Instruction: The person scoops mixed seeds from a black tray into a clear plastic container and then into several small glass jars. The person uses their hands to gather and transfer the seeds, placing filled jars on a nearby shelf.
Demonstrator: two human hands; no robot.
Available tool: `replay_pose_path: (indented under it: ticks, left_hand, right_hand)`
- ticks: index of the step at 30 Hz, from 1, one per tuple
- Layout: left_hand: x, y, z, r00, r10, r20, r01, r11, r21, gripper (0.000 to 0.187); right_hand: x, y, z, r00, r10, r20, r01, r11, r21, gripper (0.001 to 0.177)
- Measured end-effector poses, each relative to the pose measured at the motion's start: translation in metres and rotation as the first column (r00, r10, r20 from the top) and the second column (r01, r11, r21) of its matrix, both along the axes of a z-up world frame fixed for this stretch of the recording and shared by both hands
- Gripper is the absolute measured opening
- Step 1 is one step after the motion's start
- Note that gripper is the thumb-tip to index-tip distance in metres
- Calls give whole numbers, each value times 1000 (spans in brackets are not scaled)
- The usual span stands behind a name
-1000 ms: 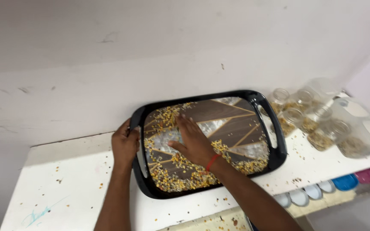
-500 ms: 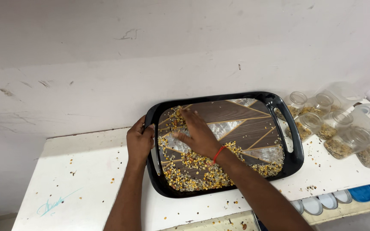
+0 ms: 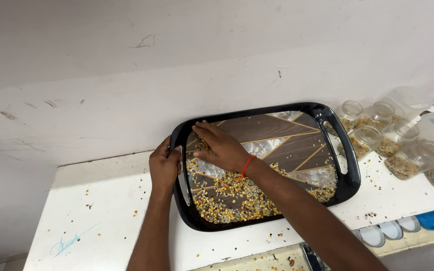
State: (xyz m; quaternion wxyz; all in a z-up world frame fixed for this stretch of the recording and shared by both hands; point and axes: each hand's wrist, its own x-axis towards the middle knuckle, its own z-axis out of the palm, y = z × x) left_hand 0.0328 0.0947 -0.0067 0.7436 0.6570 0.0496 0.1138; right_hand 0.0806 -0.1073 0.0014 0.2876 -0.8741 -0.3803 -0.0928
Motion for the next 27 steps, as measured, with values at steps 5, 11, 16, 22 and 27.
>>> replay_pose_path:
  ticks: [5, 11, 16, 22, 27]
  left_hand:
    - [1, 2, -2, 1000, -2, 11, 1, 999, 33, 44]
    - [4, 0, -7, 999, 11, -34, -9, 998, 62, 43]
    - [9, -1, -9, 1000, -14, 13, 13, 1000, 27, 46]
    - [6, -2, -7, 1000, -12, 10, 11, 998, 64, 40]
    - [5, -3, -4, 1000, -8, 4, 8, 998, 64, 40]
  right_hand:
    - [1, 0, -6, 986, 132, 106, -112, 979, -172, 81]
    - [-27, -20, -8, 937, 284, -203, -315, 939, -139, 82]
    - [-21, -19, -2, 958, 267, -100, -272, 961, -41, 78]
    - [-22, 1, -9, 954, 284, 94, -257, 939, -229, 85]
    - [-39, -15, -15, 918, 386, 89, -345, 889, -300, 74]
